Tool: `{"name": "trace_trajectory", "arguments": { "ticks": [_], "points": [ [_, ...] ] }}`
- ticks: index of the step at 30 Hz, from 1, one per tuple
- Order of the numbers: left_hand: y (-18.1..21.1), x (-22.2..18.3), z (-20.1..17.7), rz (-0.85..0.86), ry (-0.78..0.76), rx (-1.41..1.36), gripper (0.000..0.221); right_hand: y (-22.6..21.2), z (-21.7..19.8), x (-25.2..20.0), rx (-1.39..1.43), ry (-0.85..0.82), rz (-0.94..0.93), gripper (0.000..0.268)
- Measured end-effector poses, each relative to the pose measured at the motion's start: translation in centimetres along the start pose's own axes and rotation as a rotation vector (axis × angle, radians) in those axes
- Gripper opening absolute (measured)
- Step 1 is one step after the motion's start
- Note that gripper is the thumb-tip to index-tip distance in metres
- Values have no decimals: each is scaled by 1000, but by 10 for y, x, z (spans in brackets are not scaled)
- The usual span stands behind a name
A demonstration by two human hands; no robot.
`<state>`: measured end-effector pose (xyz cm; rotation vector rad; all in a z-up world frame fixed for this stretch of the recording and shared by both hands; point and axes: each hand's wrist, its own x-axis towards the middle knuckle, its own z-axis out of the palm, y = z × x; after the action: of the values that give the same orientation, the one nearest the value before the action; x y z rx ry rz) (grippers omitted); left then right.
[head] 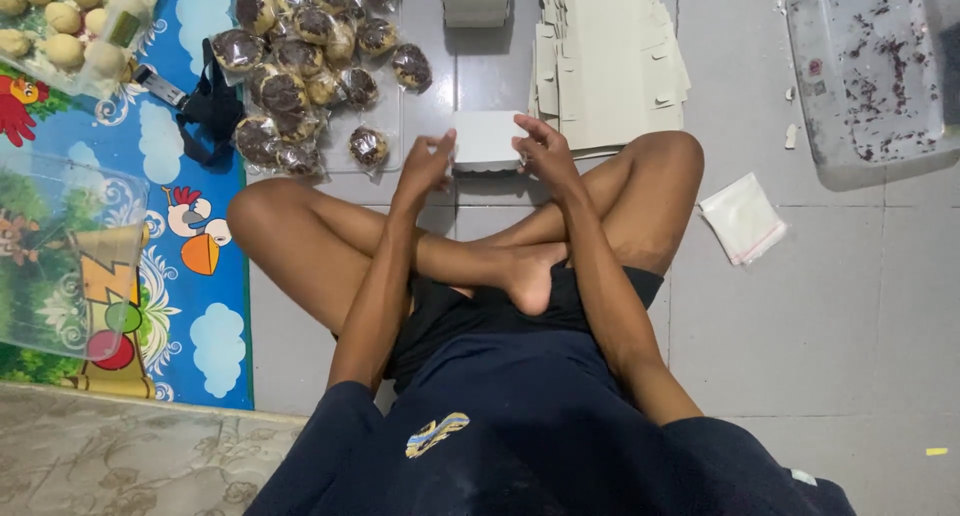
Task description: A person sitting on the floor folds flat cardboard templates into small white boxes for packaging bakery items.
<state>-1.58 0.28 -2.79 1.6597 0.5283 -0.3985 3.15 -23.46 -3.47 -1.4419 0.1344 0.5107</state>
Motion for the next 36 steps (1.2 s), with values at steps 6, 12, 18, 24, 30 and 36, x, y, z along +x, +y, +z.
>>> {"name": "trace_trajectory", "arguments": {
  "ticks": [6, 12, 18, 24, 30, 36],
  "points": [
    [7, -18, 26, -244, -104, -196, 81, 12, -3, 3, -184, 29, 36, 68],
    [-42, 26, 42, -227, -35, -344, 76, 43, -16, 19, -137, 17, 72, 81],
    [-37, -1, 55, -258, 115, -468, 66, 32, -3, 6, -112, -2, 95, 86],
    [-45, 9, 51, -264, 190, -601, 65, 32, -7, 5, -95, -91, 151, 106],
    [-44, 16, 54, -264, 151, -731, 62, 24, -7, -3, -239, -73, 26, 96],
    [-40, 15, 54, -266, 65, -561, 56, 16, 8, -7, -511, -33, 8, 89]
  ]
}}
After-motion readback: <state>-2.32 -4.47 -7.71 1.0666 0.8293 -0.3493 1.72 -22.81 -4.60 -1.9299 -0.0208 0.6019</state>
